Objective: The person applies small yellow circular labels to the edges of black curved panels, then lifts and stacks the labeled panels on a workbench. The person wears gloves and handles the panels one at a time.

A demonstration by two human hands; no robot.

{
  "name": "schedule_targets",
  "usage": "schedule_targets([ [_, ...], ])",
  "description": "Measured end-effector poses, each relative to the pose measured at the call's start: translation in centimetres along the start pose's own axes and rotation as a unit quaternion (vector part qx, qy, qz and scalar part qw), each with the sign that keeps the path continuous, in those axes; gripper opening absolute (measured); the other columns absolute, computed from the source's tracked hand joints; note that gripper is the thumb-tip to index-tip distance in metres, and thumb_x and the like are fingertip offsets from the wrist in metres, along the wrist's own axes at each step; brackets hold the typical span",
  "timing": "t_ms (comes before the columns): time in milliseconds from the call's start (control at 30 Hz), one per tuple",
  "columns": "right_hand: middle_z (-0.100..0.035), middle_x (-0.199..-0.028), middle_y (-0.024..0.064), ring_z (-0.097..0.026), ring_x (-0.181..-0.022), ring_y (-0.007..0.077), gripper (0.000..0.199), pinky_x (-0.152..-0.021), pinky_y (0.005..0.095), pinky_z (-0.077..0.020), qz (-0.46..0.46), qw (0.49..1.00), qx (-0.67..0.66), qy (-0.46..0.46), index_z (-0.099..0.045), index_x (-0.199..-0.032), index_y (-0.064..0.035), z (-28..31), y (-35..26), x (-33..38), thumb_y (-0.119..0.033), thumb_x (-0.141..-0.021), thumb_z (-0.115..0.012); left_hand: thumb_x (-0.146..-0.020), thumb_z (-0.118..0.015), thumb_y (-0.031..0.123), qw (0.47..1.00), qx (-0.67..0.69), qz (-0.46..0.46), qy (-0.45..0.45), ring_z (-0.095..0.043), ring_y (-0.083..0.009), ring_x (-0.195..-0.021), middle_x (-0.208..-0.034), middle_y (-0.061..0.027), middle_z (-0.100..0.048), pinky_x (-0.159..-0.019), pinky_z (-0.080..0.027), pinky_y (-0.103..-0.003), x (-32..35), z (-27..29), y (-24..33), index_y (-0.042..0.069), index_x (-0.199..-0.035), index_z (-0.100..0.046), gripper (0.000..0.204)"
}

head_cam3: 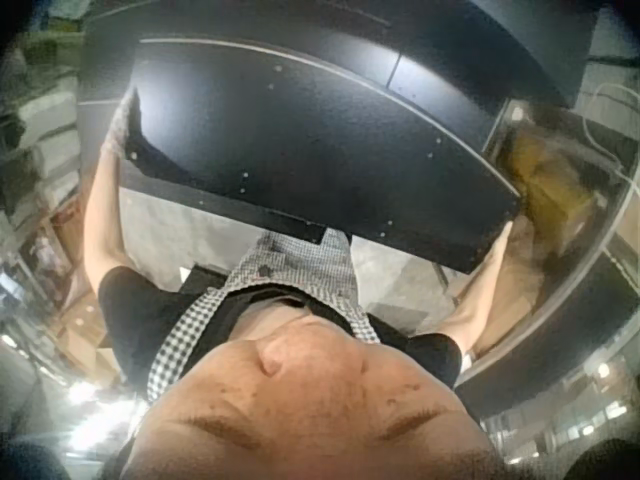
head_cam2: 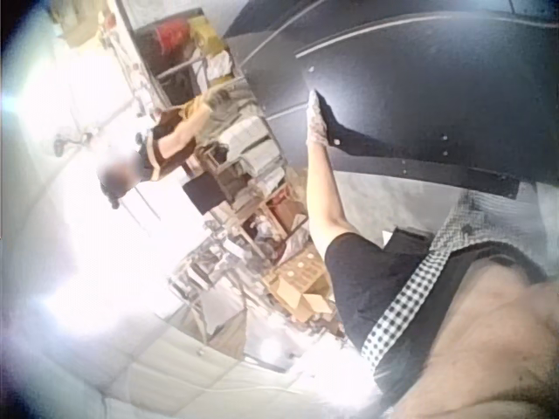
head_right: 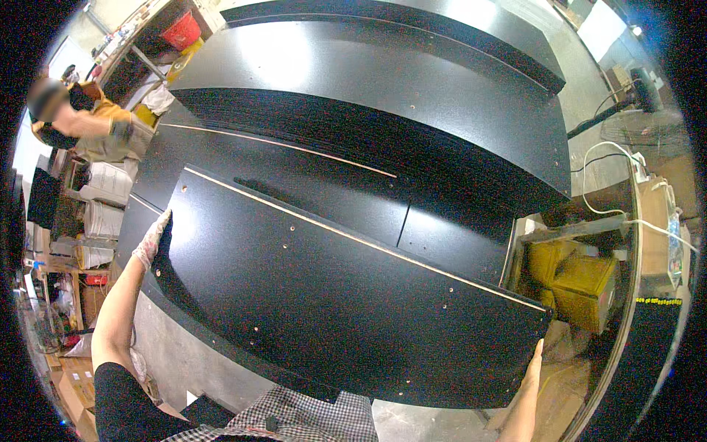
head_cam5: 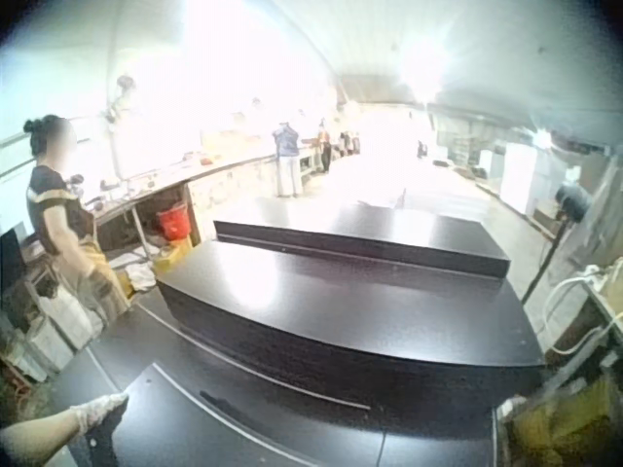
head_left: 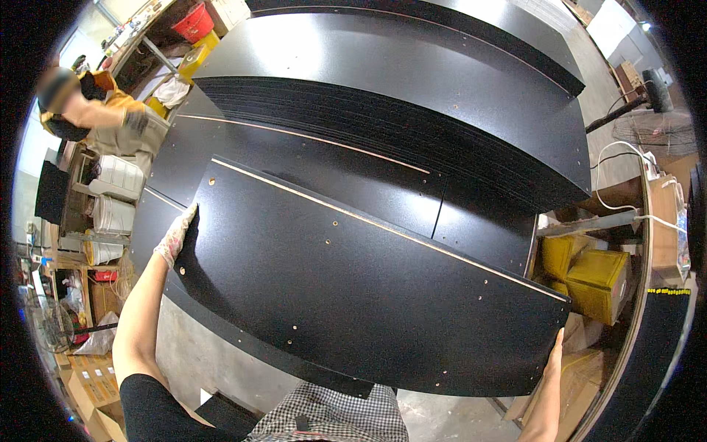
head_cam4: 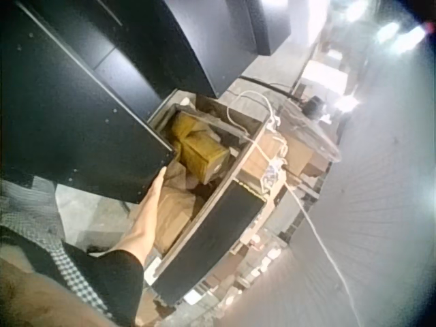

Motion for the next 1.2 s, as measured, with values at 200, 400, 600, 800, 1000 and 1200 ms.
schedule_targets([
  [200,-0.036,-0.148,0.0112,-0.037,-0.132,0.0298,0.091,-0.108,0.0421,-0.0306,0.026,1.000,-0.004,-0.012,-0.032,-0.146,-0.0067,0.9,0.1,-0.7,-0.073,-0.085,-0.041,-0.094,-0.049,0.051,0.996,-0.076,0.028,0.034,-0.055,-0.0127,-0.104,-0.119,-0.0047,-0.060,-0.094,-0.041,-0.027,0.4,-0.7,-1.1,-0.002,-0.128,-0.053,0.063],
  [400,-0.047,-0.138,0.0102,-0.050,-0.120,0.0273,0.080,-0.100,0.0394,-0.0399,0.008,0.999,0.002,0.040,-0.041,-0.140,-0.0043,0.0,-1.0,0.6,-0.066,-0.090,-0.041,-0.095,-0.049,0.039,0.979,-0.158,-0.085,0.092,-0.059,-0.0171,-0.094,-0.105,-0.0100,-0.066,-0.083,-0.046,-0.030,2.5,3.9,4.1,0.002,-0.115,-0.062,0.044],
  [600,-0.040,-0.145,0.0124,-0.040,-0.131,0.0283,0.086,-0.108,0.0388,-0.0313,-0.036,0.995,0.081,0.043,-0.033,-0.145,-0.0016,-0.1,-2.0,2.9,-0.067,-0.090,-0.040,-0.093,-0.054,0.039,0.931,-0.110,-0.116,0.328,-0.057,-0.0186,-0.085,-0.098,-0.0103,-0.062,-0.075,-0.048,-0.033,14.9,2.7,-2.7,0.000,-0.118,-0.056,0.046],
  [800,-0.035,-0.148,0.0119,-0.038,-0.132,0.0326,0.095,-0.099,0.0530,-0.0398,-0.067,0.997,-0.032,-0.037,-0.027,-0.147,-0.0109,1.3,4.4,11.6,-0.074,-0.080,-0.050,-0.088,-0.056,0.056,0.922,0.269,0.263,0.089,-0.061,-0.0336,-0.094,-0.119,-0.0201,-0.054,-0.083,-0.051,-0.050,23.0,-11.9,-12.4,-0.001,-0.129,-0.040,0.073],
  [1000,-0.039,-0.144,0.0108,-0.045,-0.125,0.0312,0.092,-0.084,0.0502,-0.0513,-0.041,0.992,-0.113,0.029,-0.030,-0.145,-0.0129,1.5,7.6,10.4,-0.073,-0.079,-0.053,-0.094,-0.054,0.042,0.933,0.294,0.205,-0.028,-0.048,-0.0397,-0.122,-0.137,-0.0240,-0.043,-0.098,-0.042,-0.057,20.5,-18.6,-10.1,-0.005,-0.133,-0.034,0.064],
  [1200,-0.049,-0.135,0.0113,-0.056,-0.112,0.0295,0.086,-0.074,0.0466,-0.0552,-0.016,0.994,-0.085,0.060,-0.041,-0.138,-0.0104,-0.6,6.4,9.2,-0.073,-0.079,-0.052,-0.097,-0.049,0.038,0.915,0.368,0.163,-0.005,-0.052,-0.0357,-0.118,-0.131,-0.0207,-0.050,-0.098,-0.045,-0.054,17.9,-18.3,-9.6,-0.008,-0.128,-0.041,0.056],
])
Point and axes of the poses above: each hand's wrist, its own x-axis away from the middle knuckle, its own z-axis out of the back of the hand, y = z × x, the point moved 2 cm from there along -x, towards the middle knuckle
